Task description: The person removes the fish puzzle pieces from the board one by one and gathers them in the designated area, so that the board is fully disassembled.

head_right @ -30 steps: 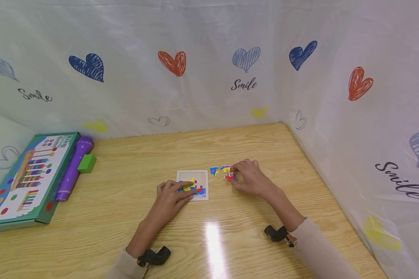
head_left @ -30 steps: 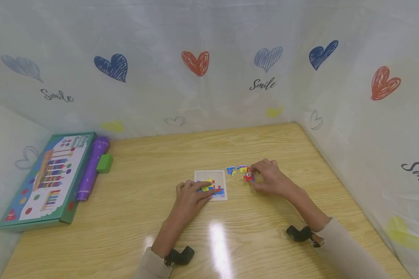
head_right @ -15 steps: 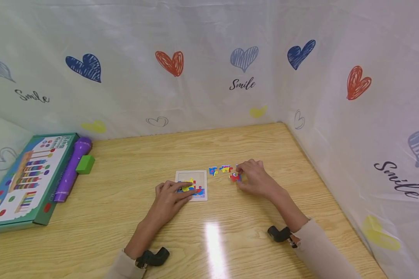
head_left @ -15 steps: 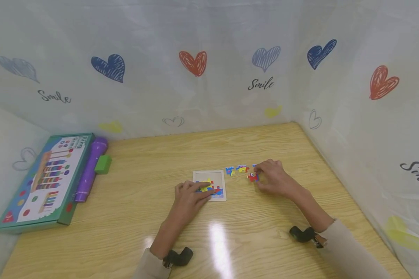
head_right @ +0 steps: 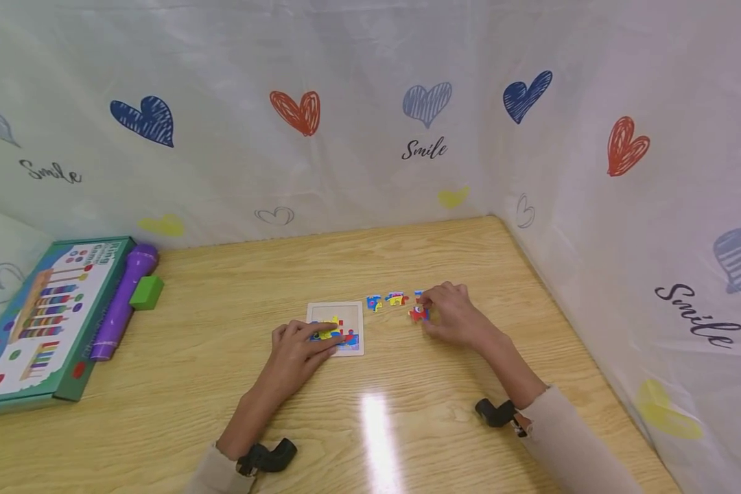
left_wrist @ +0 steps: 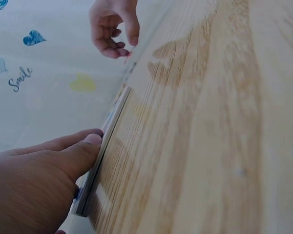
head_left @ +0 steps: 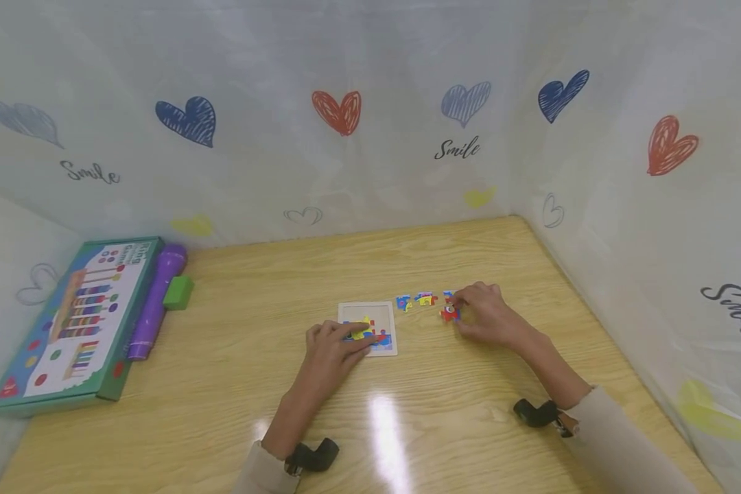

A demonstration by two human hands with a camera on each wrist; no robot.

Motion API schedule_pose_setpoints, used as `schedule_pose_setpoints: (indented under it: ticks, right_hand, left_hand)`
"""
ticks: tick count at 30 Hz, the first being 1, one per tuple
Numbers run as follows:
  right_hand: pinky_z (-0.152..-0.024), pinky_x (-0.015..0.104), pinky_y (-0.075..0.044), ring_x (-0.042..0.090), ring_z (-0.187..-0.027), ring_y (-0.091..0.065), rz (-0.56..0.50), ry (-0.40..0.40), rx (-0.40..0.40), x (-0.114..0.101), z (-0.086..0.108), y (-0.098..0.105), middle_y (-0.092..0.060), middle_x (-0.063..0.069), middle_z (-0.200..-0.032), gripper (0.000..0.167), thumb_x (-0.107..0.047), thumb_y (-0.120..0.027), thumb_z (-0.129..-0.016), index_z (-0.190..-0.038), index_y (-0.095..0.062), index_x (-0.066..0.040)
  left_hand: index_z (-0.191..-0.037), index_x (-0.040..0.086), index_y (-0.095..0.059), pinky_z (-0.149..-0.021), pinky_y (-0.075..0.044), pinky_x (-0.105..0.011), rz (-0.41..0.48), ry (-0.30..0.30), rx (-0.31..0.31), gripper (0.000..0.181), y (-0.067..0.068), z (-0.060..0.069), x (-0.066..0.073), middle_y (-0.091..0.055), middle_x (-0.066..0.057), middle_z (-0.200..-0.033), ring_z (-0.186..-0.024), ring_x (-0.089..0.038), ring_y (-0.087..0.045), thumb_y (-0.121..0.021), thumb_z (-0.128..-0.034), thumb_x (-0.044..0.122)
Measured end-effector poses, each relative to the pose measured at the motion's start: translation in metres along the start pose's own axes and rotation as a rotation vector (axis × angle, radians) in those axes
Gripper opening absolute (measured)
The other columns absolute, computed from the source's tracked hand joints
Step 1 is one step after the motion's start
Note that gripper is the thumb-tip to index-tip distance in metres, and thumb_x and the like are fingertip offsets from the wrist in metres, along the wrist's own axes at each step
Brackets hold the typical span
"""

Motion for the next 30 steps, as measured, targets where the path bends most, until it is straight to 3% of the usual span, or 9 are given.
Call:
schedule_pose_setpoints:
  ticks: [10,30]
  right_hand:
    - [-0.082,0.046,-0.028,0.024,-0.090,-0.053,0.015,-0.003,-0.008,0.009,0.002,-0.005,-0.065,0.000,-0.089,0.024,-0.005,-0.076,-0.073,-0.094,-0.066,-0.006]
    - [-0.082,0.046,-0.028,0.026,-0.097,-0.053,-0.013,0.001,-0.042,0.017,0.004,-0.007,-0.065,0.002,-0.095,0.027,-0.005,-0.072,-0.076,-0.103,-0.065,-0.004]
  left_hand:
    - [-0.115,0.032,-0.077,-0.090,-0.031,-0.052,0.013,0.007,-0.002,0.023,-0.001,0.001,-0.001,-0.065,0.004,-0.129,-0.103,-0.020,-0.051,-0.072,-0.0936,0.028]
    - [-0.118,0.032,-0.076,-0.091,-0.030,-0.052,0.037,0.026,-0.027,0.023,-0.002,0.001,-0.002,-0.064,0.003,-0.132,-0.106,-0.021,-0.050,-0.068,-0.0963,0.028]
Point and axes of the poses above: each hand's wrist, its own z-axis away from the middle knuckle, its own y-axis out of the back of the hand, x = y × z, the point moved 6 cm from there along -z, towards the middle knuckle
